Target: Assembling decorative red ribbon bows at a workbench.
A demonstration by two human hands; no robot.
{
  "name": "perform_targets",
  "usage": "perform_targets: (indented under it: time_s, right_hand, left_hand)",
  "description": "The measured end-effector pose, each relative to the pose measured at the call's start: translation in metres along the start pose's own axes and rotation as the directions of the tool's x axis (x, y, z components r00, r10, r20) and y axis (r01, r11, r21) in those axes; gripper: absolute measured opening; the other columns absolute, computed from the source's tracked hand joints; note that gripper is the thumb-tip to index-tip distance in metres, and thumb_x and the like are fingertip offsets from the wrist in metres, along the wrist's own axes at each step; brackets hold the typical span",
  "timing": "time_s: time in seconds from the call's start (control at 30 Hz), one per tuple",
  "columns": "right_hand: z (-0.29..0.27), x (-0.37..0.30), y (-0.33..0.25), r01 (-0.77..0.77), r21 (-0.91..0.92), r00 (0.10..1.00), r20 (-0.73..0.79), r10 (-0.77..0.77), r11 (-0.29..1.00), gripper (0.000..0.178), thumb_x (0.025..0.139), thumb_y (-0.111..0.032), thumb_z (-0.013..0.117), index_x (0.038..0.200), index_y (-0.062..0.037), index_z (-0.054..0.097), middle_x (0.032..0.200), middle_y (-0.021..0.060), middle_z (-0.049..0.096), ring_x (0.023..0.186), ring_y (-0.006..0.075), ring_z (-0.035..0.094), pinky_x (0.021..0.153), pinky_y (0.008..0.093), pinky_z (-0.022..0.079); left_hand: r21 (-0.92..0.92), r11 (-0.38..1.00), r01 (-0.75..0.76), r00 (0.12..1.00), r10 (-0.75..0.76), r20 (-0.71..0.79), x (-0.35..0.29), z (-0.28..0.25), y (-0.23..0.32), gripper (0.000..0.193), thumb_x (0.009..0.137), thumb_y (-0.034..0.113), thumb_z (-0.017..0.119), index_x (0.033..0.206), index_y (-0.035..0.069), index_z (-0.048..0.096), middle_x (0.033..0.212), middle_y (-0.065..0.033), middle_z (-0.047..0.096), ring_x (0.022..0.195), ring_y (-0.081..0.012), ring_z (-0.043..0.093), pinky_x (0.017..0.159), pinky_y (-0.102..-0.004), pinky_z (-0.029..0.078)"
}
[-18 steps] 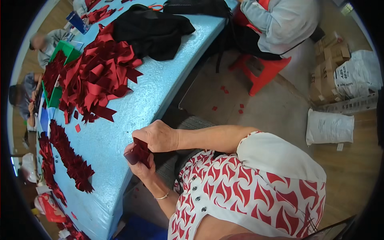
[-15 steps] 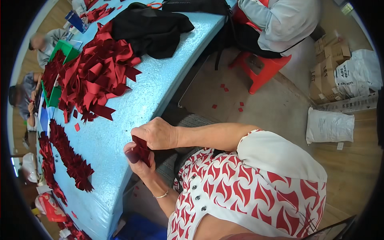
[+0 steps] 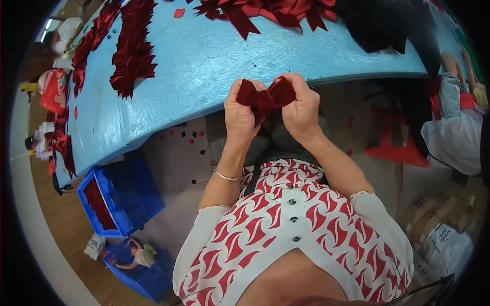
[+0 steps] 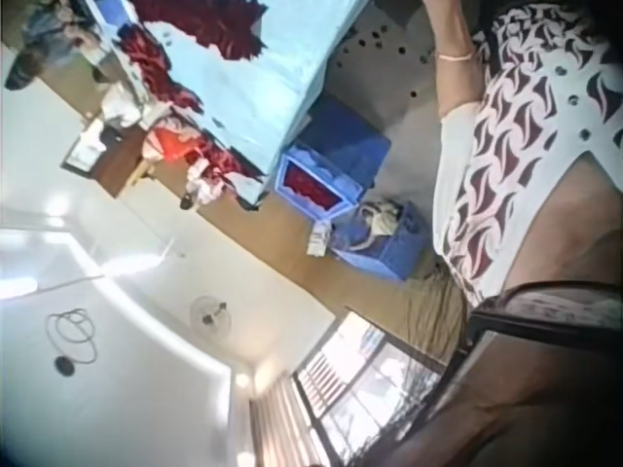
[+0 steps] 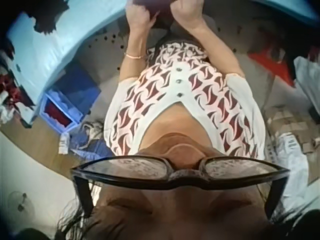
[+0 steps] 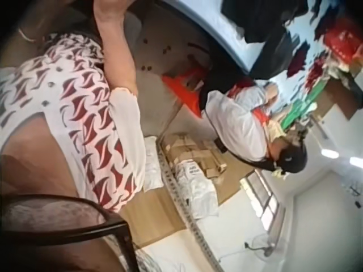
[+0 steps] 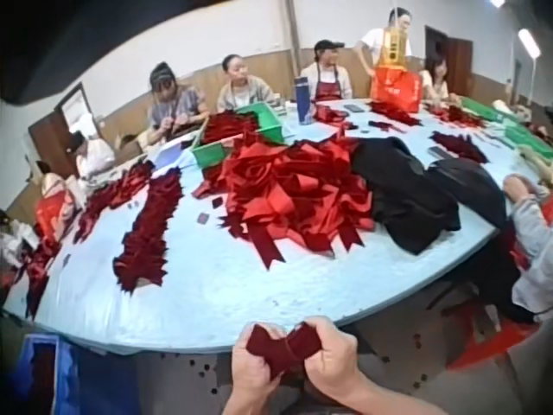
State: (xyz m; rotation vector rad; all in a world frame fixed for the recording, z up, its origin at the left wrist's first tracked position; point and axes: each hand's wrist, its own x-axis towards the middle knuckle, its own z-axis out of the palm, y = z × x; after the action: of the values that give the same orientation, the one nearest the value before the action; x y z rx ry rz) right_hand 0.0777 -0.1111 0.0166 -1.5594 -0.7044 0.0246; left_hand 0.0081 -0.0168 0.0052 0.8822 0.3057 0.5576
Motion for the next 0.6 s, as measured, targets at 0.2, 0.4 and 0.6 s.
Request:
perform_targets:
  time_s: [0.2,0.4,0.6]
  right_hand:
    - [-0.003,0.006,0.005,0.201,-0.202,0.98,0.044,-0.196,0.959,0.021,0.073,0.006,0.048,0.092,-0.0004,0.054,0.076,0.0094,0.06,0.069,0.0159,0.06,0.064,0.0242,0.047]
    - [-0.005,0.009,0.011,0.192,-0.175,0.981,0.029,-0.19,0.966,0.022,0.073,0.005,0.049,0.093,-0.0012,0.054,0.076,0.01,0.06,0.067,0.0185,0.06,0.063,0.0249,0.047]
    - [-0.009,0.014,0.013,0.288,-0.204,0.958,0.075,-0.278,0.936,0.024,0.072,0.006,0.047,0.094,-0.0016,0.053,0.075,0.0103,0.058,0.066,0.019,0.059,0.062,0.0251,0.046]
  left_hand:
    - [0.056,0.996,-0.066,0.991,0.072,-0.108,0.003,-0.006,-0.003,0.02,0.09,0.024,0.048,0.084,0.005,0.051,0.075,-0.0066,0.055,0.044,-0.0077,0.043,0.033,-0.0197,0.03]
    - [0.018,0.995,0.098,0.995,-0.097,-0.028,0.002,0.006,0.011,0.029,0.09,0.033,0.047,0.089,0.004,0.053,0.071,-0.0019,0.055,0.046,-0.006,0.046,0.036,-0.0186,0.034]
    - [-0.042,0.973,0.226,0.95,-0.211,0.232,0.004,-0.001,0.013,0.029,0.092,0.031,0.038,0.091,0.005,0.05,0.078,-0.0054,0.053,0.044,-0.0077,0.039,0.032,-0.0188,0.028]
